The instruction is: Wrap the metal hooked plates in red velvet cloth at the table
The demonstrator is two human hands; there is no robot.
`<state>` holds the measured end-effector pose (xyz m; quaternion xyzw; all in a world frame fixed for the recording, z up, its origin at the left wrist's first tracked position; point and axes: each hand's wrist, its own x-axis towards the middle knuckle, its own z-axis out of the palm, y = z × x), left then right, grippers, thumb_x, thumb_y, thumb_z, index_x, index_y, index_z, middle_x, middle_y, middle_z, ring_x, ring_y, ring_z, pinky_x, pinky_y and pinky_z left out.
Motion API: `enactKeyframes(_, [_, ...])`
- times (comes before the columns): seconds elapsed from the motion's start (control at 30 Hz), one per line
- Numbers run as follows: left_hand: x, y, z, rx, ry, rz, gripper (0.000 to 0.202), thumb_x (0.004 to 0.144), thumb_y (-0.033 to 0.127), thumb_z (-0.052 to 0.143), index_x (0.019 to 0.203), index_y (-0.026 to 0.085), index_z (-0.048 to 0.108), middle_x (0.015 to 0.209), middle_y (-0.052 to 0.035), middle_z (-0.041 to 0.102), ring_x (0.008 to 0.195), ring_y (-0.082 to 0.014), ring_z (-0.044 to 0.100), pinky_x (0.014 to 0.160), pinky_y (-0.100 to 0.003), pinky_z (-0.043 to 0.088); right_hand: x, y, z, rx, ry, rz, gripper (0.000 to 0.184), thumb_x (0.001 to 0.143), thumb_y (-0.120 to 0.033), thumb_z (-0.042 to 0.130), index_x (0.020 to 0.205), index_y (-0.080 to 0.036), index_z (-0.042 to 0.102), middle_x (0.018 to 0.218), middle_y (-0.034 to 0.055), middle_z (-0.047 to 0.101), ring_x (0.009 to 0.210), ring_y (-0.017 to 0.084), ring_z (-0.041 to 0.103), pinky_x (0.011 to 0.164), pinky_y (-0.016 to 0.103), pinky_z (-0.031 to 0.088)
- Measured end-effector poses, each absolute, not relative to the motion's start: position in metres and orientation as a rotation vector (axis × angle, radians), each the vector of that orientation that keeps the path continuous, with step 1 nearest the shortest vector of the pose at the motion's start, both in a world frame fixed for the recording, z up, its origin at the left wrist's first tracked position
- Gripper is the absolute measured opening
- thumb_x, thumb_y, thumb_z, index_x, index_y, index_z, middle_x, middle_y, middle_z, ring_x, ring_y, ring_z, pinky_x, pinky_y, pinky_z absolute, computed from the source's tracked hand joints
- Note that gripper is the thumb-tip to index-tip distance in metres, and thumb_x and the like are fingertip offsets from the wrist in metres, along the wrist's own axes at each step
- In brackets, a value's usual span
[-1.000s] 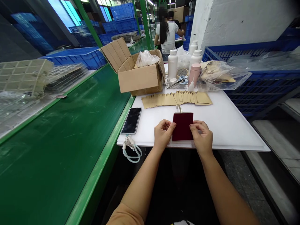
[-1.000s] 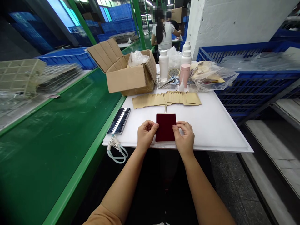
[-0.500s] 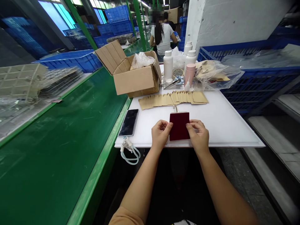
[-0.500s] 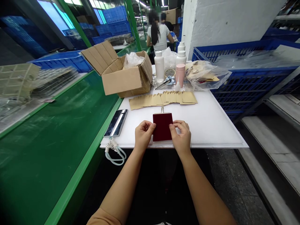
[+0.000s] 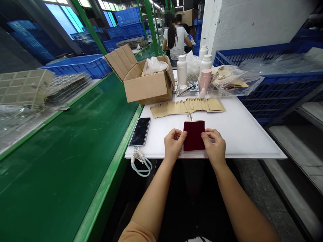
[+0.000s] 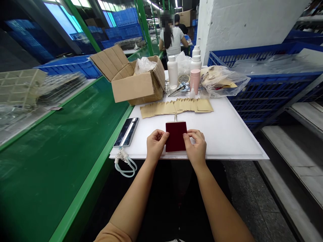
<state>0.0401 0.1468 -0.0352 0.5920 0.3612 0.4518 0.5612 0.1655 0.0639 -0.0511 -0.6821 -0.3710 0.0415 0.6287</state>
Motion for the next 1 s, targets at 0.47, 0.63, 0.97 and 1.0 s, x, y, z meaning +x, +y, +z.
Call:
enactKeyframes(0.47, [0.042,0.147,-0.034,1.407,0.875,1.065,0.032,0.074,0.043,0.07,0.067,0.015,0.055,0.059,0.0026,0.05,0.053,-0.0072,0.042,0.05,-0.019,0.034,0.166,0.065,-0.052,-1.563,-0.842,0.1,0.022,0.081,-0.039,0.06,0.069,-0.021,0.065,0.092,0.0039,0.065,0.088,0.02,0.059,0.085,0.037,0.046])
enactKeyframes(0.63, [0.042,0.147,-0.034,1.404,0.877,1.071,0.032,0.074,0.042,0.07,0.067,0.015,0.055,0.059,0.0026,0.05,0.053,-0.0071,0.042,0.05,-0.019,0.034,0.165,0.065,-0.052,-1.557,-0.838,0.104,0.022,0.081,-0.039,0.06,0.069,-0.021,0.065,0.092,0.0038,0.065,0.088,0.019,0.059,0.085,0.037,0.046])
enactKeyframes(0.97, [0.043,0.157,-0.026,1.448,0.954,0.969,0.04,0.073,0.048,0.068,0.057,0.016,0.05,0.05,0.0017,0.05,0.047,-0.0087,0.045,0.046,-0.02,0.034,0.166,0.066,-0.05,-1.547,-0.82,0.119,0.023,0.08,-0.038,0.061,0.067,-0.02,0.066,0.091,0.0041,0.065,0.088,0.019,0.059,0.084,0.036,0.046])
enactKeyframes(1.0, [0.042,0.159,-0.024,1.468,0.962,0.929,0.041,0.073,0.049,0.067,0.056,0.016,0.049,0.049,0.0011,0.052,0.046,-0.0095,0.046,0.046,-0.021,0.035,0.166,0.067,-0.05,-1.543,-0.816,0.124,0.023,0.08,-0.039,0.062,0.066,-0.02,0.066,0.091,0.0041,0.065,0.087,0.019,0.059,0.084,0.036,0.046])
